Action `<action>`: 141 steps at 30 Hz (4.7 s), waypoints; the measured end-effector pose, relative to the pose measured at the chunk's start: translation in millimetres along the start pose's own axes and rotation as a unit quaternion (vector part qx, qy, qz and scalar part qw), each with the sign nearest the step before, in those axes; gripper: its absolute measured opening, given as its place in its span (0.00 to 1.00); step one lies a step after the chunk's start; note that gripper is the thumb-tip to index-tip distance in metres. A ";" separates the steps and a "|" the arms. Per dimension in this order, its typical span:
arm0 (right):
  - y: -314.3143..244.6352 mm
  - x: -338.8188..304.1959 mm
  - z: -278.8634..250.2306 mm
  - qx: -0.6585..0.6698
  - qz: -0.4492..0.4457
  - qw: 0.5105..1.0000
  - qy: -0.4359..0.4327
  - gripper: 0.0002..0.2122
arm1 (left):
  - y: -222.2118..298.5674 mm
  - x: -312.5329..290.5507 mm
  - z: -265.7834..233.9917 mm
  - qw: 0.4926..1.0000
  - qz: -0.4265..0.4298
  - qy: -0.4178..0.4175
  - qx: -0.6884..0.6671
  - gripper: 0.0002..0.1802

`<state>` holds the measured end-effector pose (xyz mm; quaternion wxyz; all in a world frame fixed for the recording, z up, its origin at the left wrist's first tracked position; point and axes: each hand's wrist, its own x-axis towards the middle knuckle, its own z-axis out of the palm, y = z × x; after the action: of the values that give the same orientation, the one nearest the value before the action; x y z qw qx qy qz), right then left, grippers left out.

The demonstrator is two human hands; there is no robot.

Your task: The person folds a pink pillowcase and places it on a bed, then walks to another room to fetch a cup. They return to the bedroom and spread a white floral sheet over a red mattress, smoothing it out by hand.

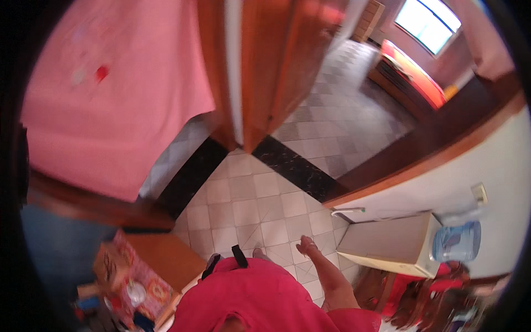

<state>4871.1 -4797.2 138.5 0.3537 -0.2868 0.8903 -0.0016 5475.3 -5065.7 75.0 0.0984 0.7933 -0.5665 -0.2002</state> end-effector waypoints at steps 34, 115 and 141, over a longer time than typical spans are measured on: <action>305.0 327.7 -251.3 0.301 0.310 0.902 -0.013 0.17 | 1184.0 -126.8 471.4 0.582 0.558 -0.547 0.223 0.16; 1792.8 1450.7 -1725.0 0.326 0.238 0.869 0.287 0.16 | 2906.1 -1127.7 1474.1 0.598 0.646 -0.449 0.153 0.22; 2136.1 1675.1 -1647.2 0.143 0.599 0.713 0.336 0.27 | 3050.5 -1348.1 1712.7 0.561 0.673 -0.399 0.271 0.49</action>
<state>1763.3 -4199.3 -119.3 -0.0052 0.3794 0.9251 -0.0128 1744.0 -4712.9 -21.0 -0.2512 0.0108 -0.9451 -0.2088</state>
